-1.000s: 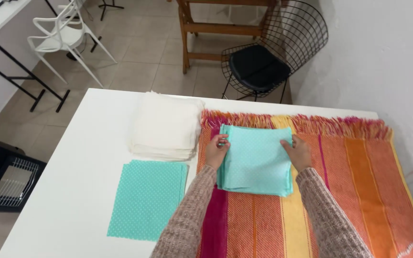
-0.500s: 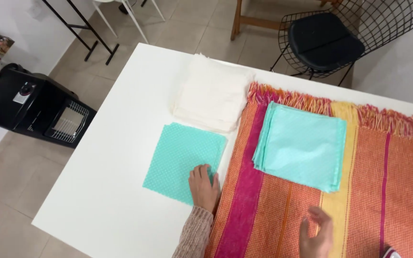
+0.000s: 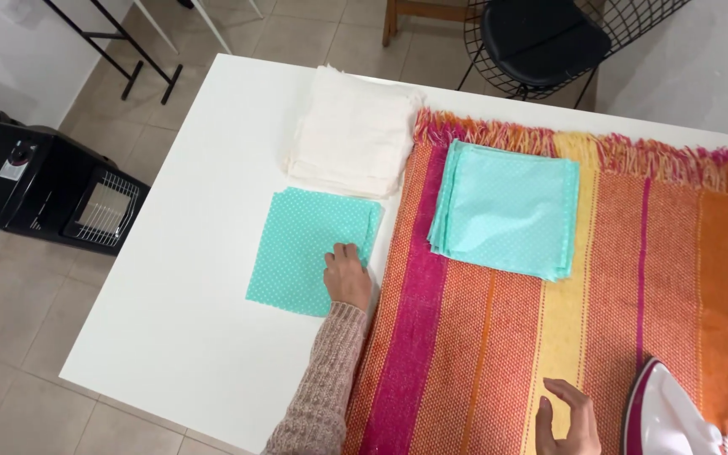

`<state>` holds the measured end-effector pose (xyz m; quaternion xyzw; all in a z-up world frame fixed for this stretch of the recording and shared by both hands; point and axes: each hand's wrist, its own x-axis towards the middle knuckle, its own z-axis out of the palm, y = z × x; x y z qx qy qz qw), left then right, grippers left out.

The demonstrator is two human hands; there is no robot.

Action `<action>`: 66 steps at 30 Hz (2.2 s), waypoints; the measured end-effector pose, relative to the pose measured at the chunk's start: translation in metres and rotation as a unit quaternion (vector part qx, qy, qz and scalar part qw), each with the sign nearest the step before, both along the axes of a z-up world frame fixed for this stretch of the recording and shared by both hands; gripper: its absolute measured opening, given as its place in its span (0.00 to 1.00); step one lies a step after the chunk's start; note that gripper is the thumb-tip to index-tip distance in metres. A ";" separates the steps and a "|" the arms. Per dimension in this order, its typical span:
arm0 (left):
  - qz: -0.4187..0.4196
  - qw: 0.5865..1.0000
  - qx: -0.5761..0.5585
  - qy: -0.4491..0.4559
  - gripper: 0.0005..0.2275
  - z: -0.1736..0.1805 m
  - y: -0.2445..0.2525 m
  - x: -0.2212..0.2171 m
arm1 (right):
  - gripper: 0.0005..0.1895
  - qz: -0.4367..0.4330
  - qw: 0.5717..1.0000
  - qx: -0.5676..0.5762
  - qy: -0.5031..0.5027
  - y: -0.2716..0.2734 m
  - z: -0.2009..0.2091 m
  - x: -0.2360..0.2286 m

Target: Ironing small squares of fabric on a workshop table.

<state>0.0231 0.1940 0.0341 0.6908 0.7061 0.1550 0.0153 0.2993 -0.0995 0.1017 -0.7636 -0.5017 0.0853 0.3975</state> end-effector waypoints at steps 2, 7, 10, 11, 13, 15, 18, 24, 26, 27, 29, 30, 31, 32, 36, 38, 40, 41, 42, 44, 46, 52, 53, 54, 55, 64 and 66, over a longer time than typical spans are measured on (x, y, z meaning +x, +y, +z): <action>0.009 1.000 0.002 -0.016 0.10 -0.017 0.014 -0.016 | 0.15 0.002 1.000 0.011 0.001 -0.002 0.003 -0.004; 0.086 0.991 0.031 -0.101 0.02 0.028 0.010 -0.056 | 0.13 0.028 0.999 0.028 -0.004 0.004 0.024 -0.014; -0.006 0.985 0.172 0.001 0.12 0.101 -0.035 -0.032 | 0.17 0.065 0.997 -0.024 0.015 0.026 0.055 -0.033; -0.110 0.980 0.166 -0.010 0.12 0.111 -0.054 -0.019 | 0.24 0.143 0.989 0.025 -0.032 0.035 0.058 -0.037; -0.222 0.962 0.156 -0.025 0.13 0.124 -0.094 0.004 | 0.31 0.212 0.971 0.071 -0.079 0.048 0.063 -0.046; -0.490 0.870 -0.054 -0.032 0.09 0.130 -0.137 0.022 | 0.41 0.348 0.923 0.078 -0.143 0.053 0.068 -0.055; -0.599 0.776 -0.090 -0.178 0.06 0.165 -0.186 0.033 | 0.44 0.404 0.911 0.053 -0.064 0.041 0.087 -0.046; -0.537 0.689 -0.291 -0.389 0.08 0.194 -0.199 0.024 | 0.10 0.381 0.909 -0.126 0.111 -0.015 0.131 0.023; -0.524 0.694 -0.272 -0.412 0.09 0.185 -0.184 0.035 | 0.12 0.321 0.936 -0.125 0.075 -0.017 0.118 0.043; -0.508 0.702 -0.248 -0.432 0.10 0.181 -0.178 0.039 | 0.15 0.263 0.956 -0.121 0.036 -0.020 0.112 0.052; -0.457 0.721 -0.283 -0.437 0.11 0.137 -0.170 0.044 | 0.13 0.226 0.958 -0.175 0.034 -0.015 0.070 0.069; -0.405 0.741 -0.310 -0.437 0.12 0.116 -0.161 0.048 | 0.11 0.190 0.956 -0.220 0.031 -0.008 0.049 0.078; -0.411 0.739 -0.309 -0.436 0.12 0.095 -0.157 0.051 | 0.11 0.185 0.958 -0.218 0.030 -0.003 0.040 0.081; -0.382 0.758 -0.303 -0.433 0.11 0.073 -0.155 0.052 | 0.12 0.149 0.954 -0.261 0.003 0.002 0.031 0.083; -0.287 0.808 -0.282 -0.431 0.09 -0.004 -0.143 0.059 | 0.11 0.073 0.933 -0.346 -0.062 0.020 -0.045 0.106; -0.260 0.818 -0.281 -0.429 0.09 -0.008 -0.136 0.066 | 0.11 0.030 0.932 -0.351 -0.080 0.034 -0.078 0.117; -0.231 0.828 -0.280 -0.426 0.09 -0.011 -0.131 0.072 | 0.11 -0.012 0.929 -0.356 -0.098 0.039 -0.086 0.121; -0.220 0.839 -0.261 -0.425 0.10 -0.013 -0.128 0.075 | 0.16 -0.029 0.953 -0.262 -0.150 0.037 -0.077 0.120; -0.211 0.848 -0.244 -0.421 0.10 -0.015 -0.124 0.077 | 0.21 -0.049 0.965 -0.165 -0.199 0.035 -0.068 0.118; -0.206 0.848 -0.245 -0.423 0.11 -0.011 -0.129 0.073 | 0.23 -0.090 0.935 -0.120 -0.322 0.007 -0.109 0.187; -0.199 0.847 -0.251 -0.424 0.12 -0.005 -0.131 0.070 | 0.27 -0.128 0.886 -0.078 -0.438 -0.037 -0.113 0.224; -0.157 0.818 -0.268 -0.483 0.10 -0.003 -0.132 0.072 | 0.24 -0.129 0.919 -0.368 0.053 -0.094 -0.056 0.224; -0.152 0.815 -0.262 -0.494 0.10 0.003 -0.133 0.074 | 0.20 -0.129 0.920 -0.358 0.094 -0.097 -0.061 0.228; -0.147 0.811 -0.256 -0.504 0.10 0.009 -0.134 0.074 | 0.17 -0.129 0.920 -0.346 0.135 -0.098 -0.068 0.232; -0.147 0.811 -0.257 -0.504 0.10 0.005 -0.137 0.071 | 0.17 -0.130 0.919 -0.346 0.135 -0.092 -0.045 0.203; -0.167 0.883 -0.215 -0.381 0.08 0.002 -0.131 0.072 | 0.28 0.140 0.912 -0.383 0.034 -0.023 -0.019 0.009; -0.124 0.870 -0.239 -0.414 0.09 0.022 -0.136 0.071 | 0.28 0.123 0.915 -0.376 0.081 -0.007 -0.005 -0.007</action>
